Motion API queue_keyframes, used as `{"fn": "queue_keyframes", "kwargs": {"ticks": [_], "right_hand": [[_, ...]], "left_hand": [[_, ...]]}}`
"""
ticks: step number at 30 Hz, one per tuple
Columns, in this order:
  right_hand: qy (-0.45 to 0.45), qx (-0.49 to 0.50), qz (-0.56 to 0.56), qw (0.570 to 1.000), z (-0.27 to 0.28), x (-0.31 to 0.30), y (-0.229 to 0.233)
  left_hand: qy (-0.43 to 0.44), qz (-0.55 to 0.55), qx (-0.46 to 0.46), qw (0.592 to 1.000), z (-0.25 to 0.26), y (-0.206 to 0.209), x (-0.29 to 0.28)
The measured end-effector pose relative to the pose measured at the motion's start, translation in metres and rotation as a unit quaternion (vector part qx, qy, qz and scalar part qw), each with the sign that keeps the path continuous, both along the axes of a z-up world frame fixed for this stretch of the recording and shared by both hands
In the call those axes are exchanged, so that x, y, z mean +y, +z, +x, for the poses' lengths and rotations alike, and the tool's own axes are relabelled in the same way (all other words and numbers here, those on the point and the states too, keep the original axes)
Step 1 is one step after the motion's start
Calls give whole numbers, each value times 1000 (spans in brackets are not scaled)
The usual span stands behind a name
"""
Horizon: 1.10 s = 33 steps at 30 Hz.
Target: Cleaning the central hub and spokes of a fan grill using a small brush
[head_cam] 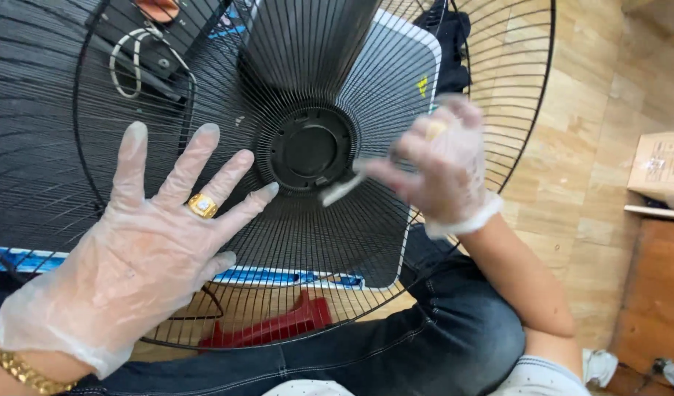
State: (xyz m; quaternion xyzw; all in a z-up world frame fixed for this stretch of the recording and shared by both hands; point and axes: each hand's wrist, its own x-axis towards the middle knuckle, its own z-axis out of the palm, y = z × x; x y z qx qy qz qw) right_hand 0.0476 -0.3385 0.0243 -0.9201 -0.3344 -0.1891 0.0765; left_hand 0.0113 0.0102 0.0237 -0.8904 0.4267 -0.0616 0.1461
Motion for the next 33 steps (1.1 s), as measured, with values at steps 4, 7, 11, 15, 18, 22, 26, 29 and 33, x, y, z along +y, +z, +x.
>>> {"fn": "queue_keyframes", "kwargs": {"ticks": [4, 7, 11, 15, 18, 22, 26, 29, 33], "right_hand": [[-110, -118, 56, 985, 0, -6, 12], [-28, -29, 104, 994, -4, 7, 18], [22, -32, 23, 999, 6, -1, -2], [-82, -126, 130, 980, 0, -12, 7], [53, 56, 70, 995, -2, 4, 13], [3, -5, 39, 999, -2, 4, 4], [-29, 7, 136, 990, -4, 9, 16], [10, 65, 112, 992, -5, 6, 6], [-73, -41, 179, 980, -3, 8, 14]], "left_hand": [[9, 46, -15, 999, -1, 7, -1], [9, 47, -8, 999, -1, -2, 1], [-5, 35, -25, 999, 1, 8, 0], [2, 21, 4, 1000, 0, 0, 2], [6, 3, 8, 1000, 0, 0, 3], [7, 12, -5, 1000, -4, 4, 1], [5, 12, -5, 1000, -1, -2, 3], [-1, 6, 3, 1000, -1, 4, -1], [0, 8, 13, 1000, -2, 9, 0]]}}
